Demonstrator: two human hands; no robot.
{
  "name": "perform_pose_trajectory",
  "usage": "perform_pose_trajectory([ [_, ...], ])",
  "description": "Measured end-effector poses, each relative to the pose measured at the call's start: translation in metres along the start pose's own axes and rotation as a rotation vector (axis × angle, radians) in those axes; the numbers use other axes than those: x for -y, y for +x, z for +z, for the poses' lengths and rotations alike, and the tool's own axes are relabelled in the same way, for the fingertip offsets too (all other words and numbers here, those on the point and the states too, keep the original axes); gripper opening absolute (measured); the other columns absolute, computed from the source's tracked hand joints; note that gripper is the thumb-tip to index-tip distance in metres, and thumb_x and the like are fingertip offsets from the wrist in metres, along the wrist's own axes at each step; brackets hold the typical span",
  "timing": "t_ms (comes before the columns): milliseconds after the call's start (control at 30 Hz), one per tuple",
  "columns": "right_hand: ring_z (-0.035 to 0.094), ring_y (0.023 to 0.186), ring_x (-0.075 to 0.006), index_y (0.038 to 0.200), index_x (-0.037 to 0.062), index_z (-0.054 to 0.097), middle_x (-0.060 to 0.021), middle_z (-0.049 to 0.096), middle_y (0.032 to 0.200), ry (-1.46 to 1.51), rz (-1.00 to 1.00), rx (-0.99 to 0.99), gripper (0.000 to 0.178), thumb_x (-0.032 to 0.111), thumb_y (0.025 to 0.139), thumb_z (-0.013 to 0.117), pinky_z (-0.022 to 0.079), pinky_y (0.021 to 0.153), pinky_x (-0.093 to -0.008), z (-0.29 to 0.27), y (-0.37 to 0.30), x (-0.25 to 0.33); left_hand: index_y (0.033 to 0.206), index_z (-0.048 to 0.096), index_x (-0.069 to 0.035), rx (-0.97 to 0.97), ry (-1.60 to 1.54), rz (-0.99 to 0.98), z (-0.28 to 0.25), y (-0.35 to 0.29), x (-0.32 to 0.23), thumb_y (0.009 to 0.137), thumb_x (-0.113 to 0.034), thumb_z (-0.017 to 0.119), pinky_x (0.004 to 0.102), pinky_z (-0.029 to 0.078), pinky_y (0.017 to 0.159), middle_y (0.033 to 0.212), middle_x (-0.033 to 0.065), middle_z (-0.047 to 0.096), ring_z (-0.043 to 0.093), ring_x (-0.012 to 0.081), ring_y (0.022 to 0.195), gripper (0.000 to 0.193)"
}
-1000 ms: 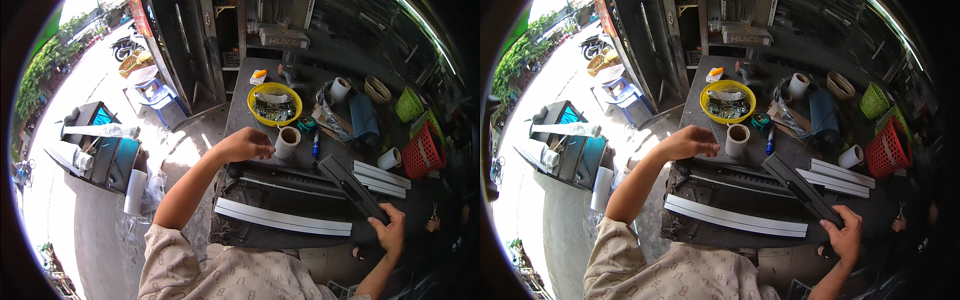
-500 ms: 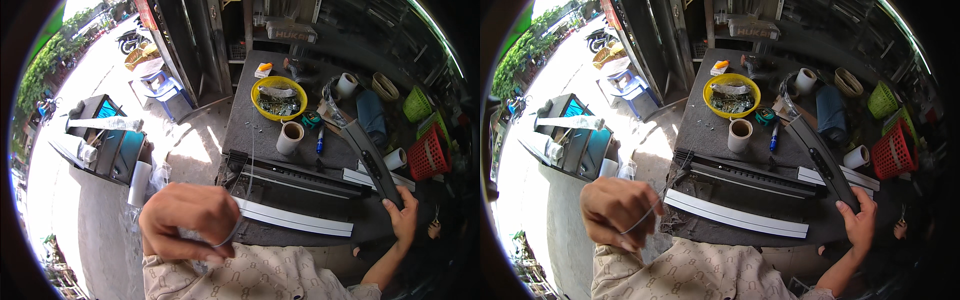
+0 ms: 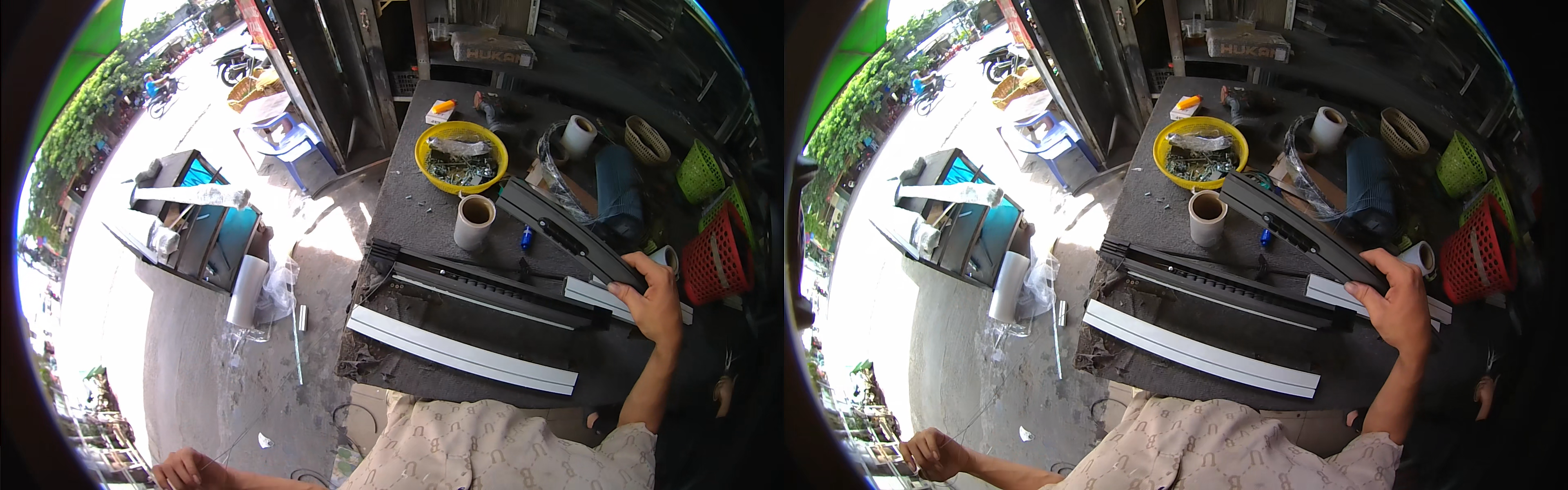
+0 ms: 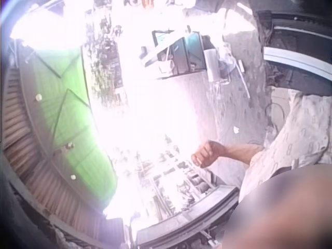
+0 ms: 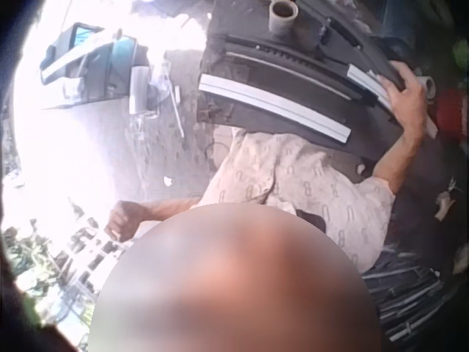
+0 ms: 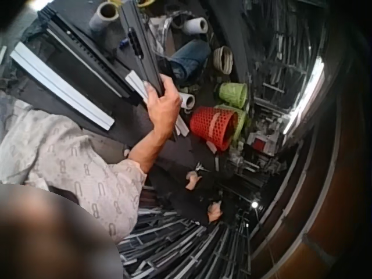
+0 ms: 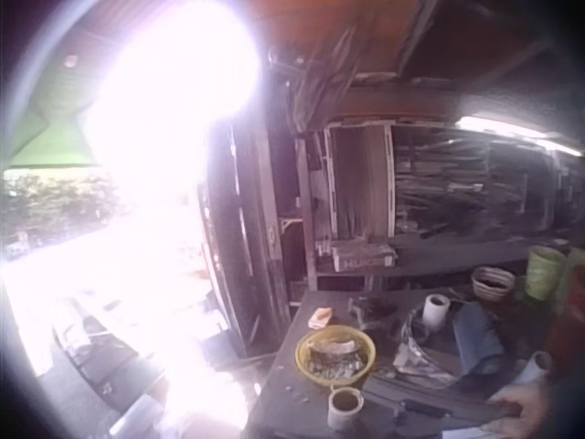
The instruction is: The person assembles a window frame by inserting a thin wire into a black profile, then uses a cordless drill to drive screws into the profile. They handle multiple white and black profiles and place the assembled piece on the workbench.
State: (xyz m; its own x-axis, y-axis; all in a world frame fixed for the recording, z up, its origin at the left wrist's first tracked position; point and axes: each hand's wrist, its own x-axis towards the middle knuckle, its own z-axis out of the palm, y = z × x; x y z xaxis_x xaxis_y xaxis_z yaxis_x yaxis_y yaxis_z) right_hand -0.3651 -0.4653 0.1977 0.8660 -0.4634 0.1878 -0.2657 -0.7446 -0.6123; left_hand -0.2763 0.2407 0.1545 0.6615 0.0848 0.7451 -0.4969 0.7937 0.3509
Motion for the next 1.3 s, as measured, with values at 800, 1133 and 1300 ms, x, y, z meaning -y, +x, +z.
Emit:
perform_pose_trajectory([
  [800, 0.078, 0.096, -0.0412, 0.119, 0.0013, 0.077, -0.0219, 0.08, 0.101, -0.056, -0.022, 0.289, 0.032, 0.019, 0.093, 0.082, 0.058, 0.088, -0.0467, 0.038, 0.043, -0.008, 0.126, 0.073, -0.005, 0.693, 1.414, -0.619, 0.06, 0.044, 0.272, 0.093, -0.011, 0.086, 0.0452, 0.054, 0.109, 0.13, 0.0145, 0.074, 0.072, 0.035, 0.121, 0.036],
  [1133, 0.079, 0.098, -0.0393, 0.128, 0.0034, 0.077, -0.0216, 0.081, 0.101, -0.066, 0.087, 0.339, 0.039, 0.025, 0.096, 0.081, 0.058, 0.09, -0.0457, 0.043, 0.041, -0.017, 0.119, 0.071, -0.001, 1.893, 1.186, -0.775, 0.193, 0.046, 0.487, 0.084, -0.025, 0.083, 0.0504, 0.062, 0.086, 0.1, 0.0208, 0.078, 0.079, 0.0401, 0.096, 0.044],
  [1300, 0.078, 0.101, -0.0403, 0.127, 0.0051, 0.078, -0.0213, 0.081, 0.104, -0.034, 0.143, 0.379, 0.038, 0.026, 0.096, 0.081, 0.058, 0.091, -0.047, 0.048, 0.037, -0.018, 0.119, 0.073, -0.002, 1.735, 1.153, -0.658, 0.166, 0.012, 0.48, 0.08, -0.017, 0.079, 0.05, 0.062, 0.074, 0.089, 0.0186, 0.077, 0.078, 0.042, 0.084, 0.042],
])
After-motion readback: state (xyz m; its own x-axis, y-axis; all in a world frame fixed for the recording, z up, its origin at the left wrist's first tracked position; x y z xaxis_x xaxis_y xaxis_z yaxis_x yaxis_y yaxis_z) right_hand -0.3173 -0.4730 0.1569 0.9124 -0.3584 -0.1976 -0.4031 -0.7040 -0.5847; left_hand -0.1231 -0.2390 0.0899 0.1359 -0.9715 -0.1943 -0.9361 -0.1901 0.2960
